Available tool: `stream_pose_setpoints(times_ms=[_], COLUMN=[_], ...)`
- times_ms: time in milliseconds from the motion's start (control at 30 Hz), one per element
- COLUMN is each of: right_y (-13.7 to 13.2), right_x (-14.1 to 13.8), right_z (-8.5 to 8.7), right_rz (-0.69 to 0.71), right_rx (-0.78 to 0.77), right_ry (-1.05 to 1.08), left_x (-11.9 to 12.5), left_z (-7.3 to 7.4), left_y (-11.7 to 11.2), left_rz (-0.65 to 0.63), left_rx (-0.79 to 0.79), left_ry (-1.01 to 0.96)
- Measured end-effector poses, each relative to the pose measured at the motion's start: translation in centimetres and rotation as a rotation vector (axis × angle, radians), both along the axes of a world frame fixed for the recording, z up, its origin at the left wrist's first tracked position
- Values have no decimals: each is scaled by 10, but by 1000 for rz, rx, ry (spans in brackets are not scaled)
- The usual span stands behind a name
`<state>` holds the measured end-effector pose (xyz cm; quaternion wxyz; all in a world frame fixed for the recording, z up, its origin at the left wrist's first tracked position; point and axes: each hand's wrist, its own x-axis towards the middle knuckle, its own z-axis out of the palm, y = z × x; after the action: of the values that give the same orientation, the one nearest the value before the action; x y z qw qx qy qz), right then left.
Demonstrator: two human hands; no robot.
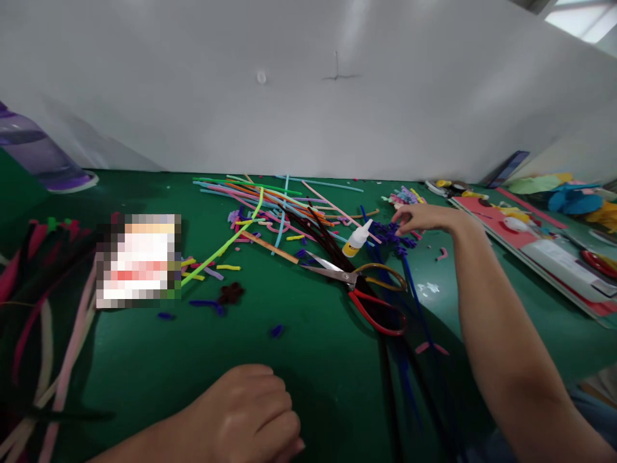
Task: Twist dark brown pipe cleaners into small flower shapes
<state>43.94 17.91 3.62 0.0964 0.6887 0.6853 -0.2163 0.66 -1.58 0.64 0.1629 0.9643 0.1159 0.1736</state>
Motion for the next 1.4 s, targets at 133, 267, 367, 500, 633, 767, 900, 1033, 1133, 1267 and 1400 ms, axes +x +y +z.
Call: stream_pose_setpoints(times_ms=[133, 267, 367, 500, 633, 767, 900, 1033, 1133, 1267, 1400], right_y=[4, 10, 14, 18, 21, 11, -13, -43, -58, -66, -68], right_x=[-4, -3, 1, 7, 12, 7, -12, -25, -19, -1, 14], right_z=[-8, -22, -26, -28, -26, -14, -3, -11, -19, -25, -29], right_rz=[-26, -28, -26, -38, -78, -120, -208, -187, -200, -264, -305], right_rx=[-68, -82, -57, 47, 150, 146, -10, -175, -135, -84, -83], right_ry=[-36, -102, -122, -151, -191, -203, -199, -170, -99, -113, -151], left_x=[0, -1, -1, 0, 1, 2, 2, 3, 5, 8, 7], left_z=[2, 4, 4, 4, 1, -2, 1, 1, -3, -10, -11], left_y=[0, 1, 2, 0, -1, 0, 2, 1, 1, 2, 1], left_rz=[24, 18, 24, 25, 20, 14, 36, 51, 69, 84, 90], left_rx=[4, 8, 8, 7, 4, 8, 4, 10, 21, 36, 51], left_ry=[6, 1, 2, 0, 10, 9, -12, -33, -45, -92, -81])
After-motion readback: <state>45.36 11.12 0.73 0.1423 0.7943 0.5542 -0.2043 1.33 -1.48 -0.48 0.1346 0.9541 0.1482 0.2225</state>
